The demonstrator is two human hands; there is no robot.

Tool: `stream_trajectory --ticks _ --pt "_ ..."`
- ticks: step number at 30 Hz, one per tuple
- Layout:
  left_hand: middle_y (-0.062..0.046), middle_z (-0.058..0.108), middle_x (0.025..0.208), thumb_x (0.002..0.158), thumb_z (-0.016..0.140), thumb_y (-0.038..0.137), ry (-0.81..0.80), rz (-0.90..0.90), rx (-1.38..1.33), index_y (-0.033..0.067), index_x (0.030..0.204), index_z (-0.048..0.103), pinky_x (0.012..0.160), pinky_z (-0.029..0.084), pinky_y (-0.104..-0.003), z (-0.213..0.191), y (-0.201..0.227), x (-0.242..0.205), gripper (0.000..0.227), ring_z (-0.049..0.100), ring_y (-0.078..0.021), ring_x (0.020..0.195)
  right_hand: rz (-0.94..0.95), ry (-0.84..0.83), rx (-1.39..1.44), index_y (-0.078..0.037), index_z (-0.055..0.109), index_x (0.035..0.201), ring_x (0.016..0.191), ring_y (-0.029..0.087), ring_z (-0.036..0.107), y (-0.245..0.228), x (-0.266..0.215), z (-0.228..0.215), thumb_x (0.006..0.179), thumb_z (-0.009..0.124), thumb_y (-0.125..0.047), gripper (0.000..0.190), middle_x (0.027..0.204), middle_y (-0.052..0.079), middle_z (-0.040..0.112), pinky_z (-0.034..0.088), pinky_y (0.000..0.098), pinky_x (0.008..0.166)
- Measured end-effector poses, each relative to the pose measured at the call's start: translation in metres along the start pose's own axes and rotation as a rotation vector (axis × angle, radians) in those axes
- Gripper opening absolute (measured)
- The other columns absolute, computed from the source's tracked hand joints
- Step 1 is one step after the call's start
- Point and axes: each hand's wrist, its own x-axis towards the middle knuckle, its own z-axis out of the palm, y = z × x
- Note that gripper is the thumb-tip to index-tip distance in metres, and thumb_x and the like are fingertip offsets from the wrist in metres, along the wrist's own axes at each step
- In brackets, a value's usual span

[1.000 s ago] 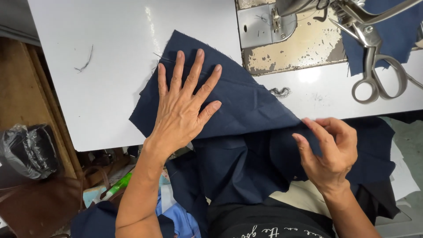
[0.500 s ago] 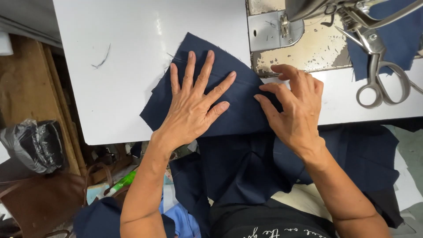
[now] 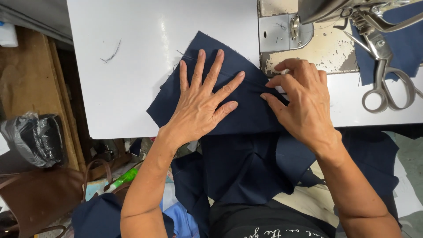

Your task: Aligning, folding, and trimming dark blue fabric pieces at a sewing workstation in a factory.

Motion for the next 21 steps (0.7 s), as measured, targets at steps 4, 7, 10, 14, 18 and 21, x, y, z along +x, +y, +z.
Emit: stream_trajectory --ticks 4,7,10,14,18,21 --pt "-0.015 -0.001 0.183 0.122 0.055 0.053 0.003 0.002 0.011 0.0358 0.178 0.023 0.130 0.002 -0.079 -0.001 0.000 0.000 0.067 -0.006 -0.0481 0.168 -0.041 0.121 -0.076 -0.014 0.071 0.105 0.098 0.027 0.063 -0.010 -0.014 0.002 0.099 0.098 -0.018 0.028 0.121 0.005 0.069 0.041 0.0418 0.081" --pt "-0.015 -0.001 0.183 0.122 0.053 0.052 0.000 0.007 -0.009 0.0348 0.178 0.024 0.130 0.001 -0.080 -0.002 0.000 0.000 0.065 -0.007 -0.0481 0.167 0.018 0.097 0.012 -0.012 0.073 0.109 0.079 0.017 0.063 -0.014 -0.029 0.003 0.102 0.093 -0.013 0.020 0.097 -0.003 0.073 0.043 0.0369 0.080" --pt "-0.015 0.002 0.183 0.121 0.053 0.052 0.010 0.009 -0.017 0.0350 0.177 0.027 0.129 0.004 -0.080 -0.003 0.000 0.000 0.064 -0.004 -0.0490 0.167 0.111 0.067 -0.005 -0.008 0.076 0.129 0.091 0.022 0.069 -0.018 -0.044 -0.003 0.100 0.090 -0.022 0.035 0.107 0.002 0.080 0.049 0.0375 0.083" --pt "-0.015 0.002 0.183 0.120 0.053 0.054 0.005 0.006 -0.038 0.0353 0.176 0.028 0.130 0.001 -0.080 -0.004 0.000 0.000 0.064 -0.005 -0.0482 0.167 0.181 0.053 0.217 -0.008 0.070 0.137 0.098 0.023 0.070 -0.025 -0.049 -0.013 0.100 0.087 -0.007 0.041 0.113 0.008 0.075 0.051 0.0384 0.097" --pt "-0.015 0.004 0.182 0.119 0.050 0.054 0.020 0.019 -0.068 0.0342 0.175 0.035 0.128 0.002 -0.080 -0.007 -0.001 0.001 0.061 -0.005 -0.0483 0.166 0.174 0.057 0.511 0.000 0.075 0.128 0.084 0.016 0.068 -0.039 -0.035 -0.029 0.103 0.077 0.006 0.026 0.101 0.010 0.076 0.058 0.0284 0.090" --pt "-0.016 0.009 0.181 0.118 0.050 0.052 0.014 0.029 -0.102 0.0328 0.171 0.042 0.127 0.003 -0.081 -0.013 -0.002 0.001 0.057 -0.001 -0.0486 0.165 0.488 -0.047 0.706 -0.004 0.076 0.135 0.072 0.004 0.042 -0.042 -0.040 -0.033 0.100 0.078 -0.006 0.035 0.111 -0.001 0.075 0.043 0.0161 0.070"
